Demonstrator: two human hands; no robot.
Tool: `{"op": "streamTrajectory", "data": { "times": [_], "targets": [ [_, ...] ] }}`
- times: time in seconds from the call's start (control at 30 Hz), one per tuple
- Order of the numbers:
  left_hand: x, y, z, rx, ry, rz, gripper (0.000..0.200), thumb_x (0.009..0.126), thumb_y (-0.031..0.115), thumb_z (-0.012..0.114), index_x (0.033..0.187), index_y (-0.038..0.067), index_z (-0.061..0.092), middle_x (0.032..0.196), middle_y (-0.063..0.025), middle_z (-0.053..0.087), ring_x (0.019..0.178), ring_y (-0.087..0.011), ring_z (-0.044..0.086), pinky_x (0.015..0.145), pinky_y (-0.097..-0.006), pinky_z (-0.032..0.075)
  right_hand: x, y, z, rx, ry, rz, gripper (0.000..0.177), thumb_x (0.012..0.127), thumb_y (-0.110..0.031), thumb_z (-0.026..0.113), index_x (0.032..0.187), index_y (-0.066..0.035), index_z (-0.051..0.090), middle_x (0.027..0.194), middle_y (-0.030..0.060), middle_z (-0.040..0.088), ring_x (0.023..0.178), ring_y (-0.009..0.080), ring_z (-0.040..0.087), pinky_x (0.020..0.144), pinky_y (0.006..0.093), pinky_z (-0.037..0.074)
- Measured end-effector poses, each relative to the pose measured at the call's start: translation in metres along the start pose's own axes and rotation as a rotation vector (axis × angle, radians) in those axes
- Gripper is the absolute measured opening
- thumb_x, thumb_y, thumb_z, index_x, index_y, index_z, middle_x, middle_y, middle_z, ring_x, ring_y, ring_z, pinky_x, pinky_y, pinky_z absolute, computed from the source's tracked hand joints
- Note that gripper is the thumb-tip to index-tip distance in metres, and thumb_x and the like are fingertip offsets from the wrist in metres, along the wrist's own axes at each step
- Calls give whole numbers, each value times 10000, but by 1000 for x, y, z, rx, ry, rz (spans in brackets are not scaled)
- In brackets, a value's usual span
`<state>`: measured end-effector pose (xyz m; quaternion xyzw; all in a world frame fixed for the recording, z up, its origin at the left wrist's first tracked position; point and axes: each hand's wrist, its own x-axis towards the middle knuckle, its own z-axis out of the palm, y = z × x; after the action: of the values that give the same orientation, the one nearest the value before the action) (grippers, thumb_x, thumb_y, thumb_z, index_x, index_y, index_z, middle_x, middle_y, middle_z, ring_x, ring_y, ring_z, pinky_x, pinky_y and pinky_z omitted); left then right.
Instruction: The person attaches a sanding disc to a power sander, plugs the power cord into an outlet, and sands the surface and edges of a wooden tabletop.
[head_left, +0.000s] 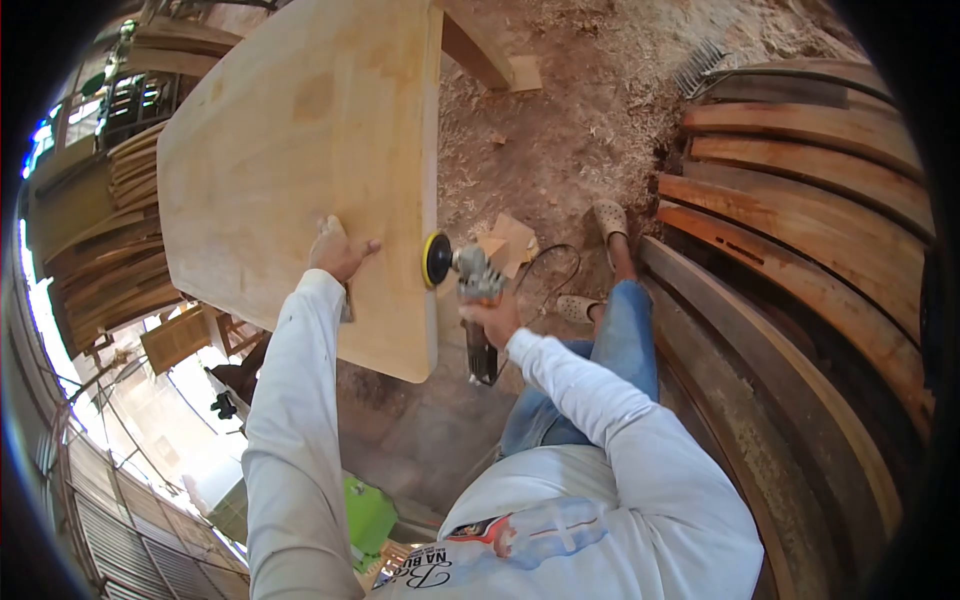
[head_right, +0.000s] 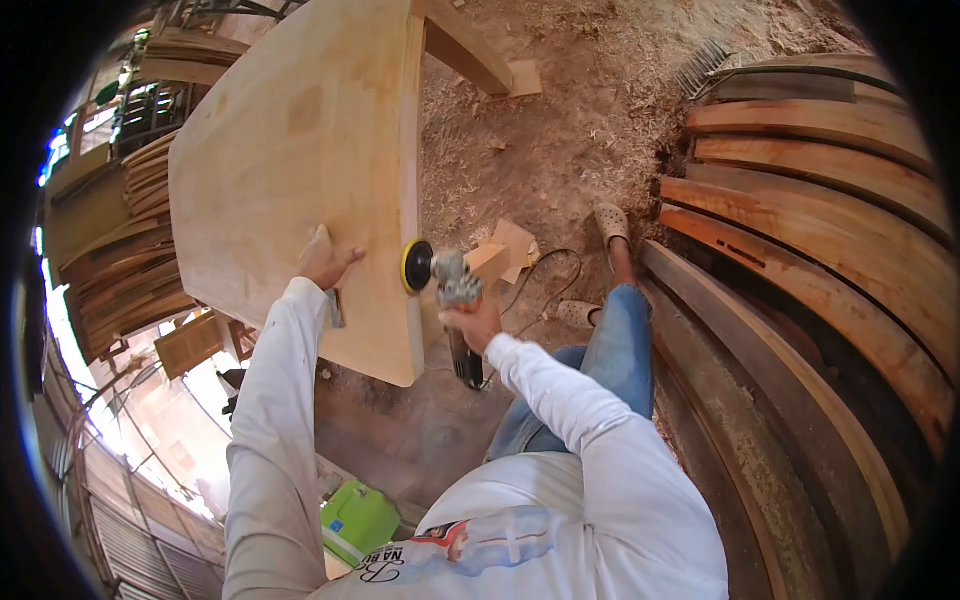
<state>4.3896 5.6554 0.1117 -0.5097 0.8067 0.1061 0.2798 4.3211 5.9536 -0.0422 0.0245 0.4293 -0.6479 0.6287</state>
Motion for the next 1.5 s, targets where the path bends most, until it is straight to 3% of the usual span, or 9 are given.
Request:
{"op": "streamTrajectory", "data": {
  "times": [0.1,0.2,0.5,0.63,0.73,0.9,1.0,1.2,1.5],
  "targets": [
    [-1,2,-1,-5,-1,-8,957,806,499,839,1358,-158,414,1473,-385,445,1407,-470,438,1123,-470,439,-45,44,-2,-125,-8,43,395,757,-145,825,1124,-70,697,985,26,717,890,158,691,794,336,567],
    [3,-7,7,-13,18,25,999,805,521,831,1386,-163,391,1484,-390,432,1428,-467,417,1141,-467,422,-78,56,10,-166,71,44,279,797,-72,777,1060,-53,686,900,21,697,808,151,672,738,329,559],
    [0,-3,6,15,54,-6,1044,796,494,849,1454,-143,349,1538,-386,366,1449,-483,383,1155,-470,409,-47,42,-2,61,115,320,372,779,-126,819,1110,-52,666,946,43,707,819,157,679,764,344,566],
    [0,-4,1,-77,-57,-34,1064,792,478,857,1486,-135,331,1555,-392,333,1451,-483,381,1158,-465,407,-56,45,3,40,90,123,347,799,-126,795,1107,-46,657,912,47,690,748,170,679,690,346,573],
    [4,-4,4,-4,-14,-11,1016,796,487,852,1440,-137,374,1511,-389,393,1415,-486,424,1132,-471,431,-50,15,5,228,62,322,357,803,-127,785,1124,-51,647,898,50,677,700,177,671,652,351,568],
    [4,-12,15,21,77,25,908,802,515,838,1306,-135,450,1453,-370,464,1415,-472,424,1113,-484,446,-44,15,8,192,98,291,353,802,-113,774,1126,-53,647,883,53,671,687,181,667,643,353,562],
    [0,1,-3,-30,-49,-27,949,801,522,835,1337,-145,424,1489,-381,429,1465,-463,365,1138,-480,426,-45,26,11,187,126,265,359,802,-116,777,1131,-50,648,894,57,678,705,184,670,662,352,561],
    [6,-9,10,11,21,35,952,799,517,839,1348,-133,413,1483,-374,439,1424,-469,420,1123,-482,439,-58,36,10,114,84,231,377,797,-129,794,1136,-48,652,933,56,691,768,175,671,713,349,560],
    [5,-6,6,12,-40,-18,1101,807,558,819,1468,-157,304,1553,-401,328,1489,-474,320,1157,-477,407,-54,32,6,63,47,225,361,806,-126,798,1132,-50,662,929,36,699,795,160,672,722,341,554]
  ]
}}
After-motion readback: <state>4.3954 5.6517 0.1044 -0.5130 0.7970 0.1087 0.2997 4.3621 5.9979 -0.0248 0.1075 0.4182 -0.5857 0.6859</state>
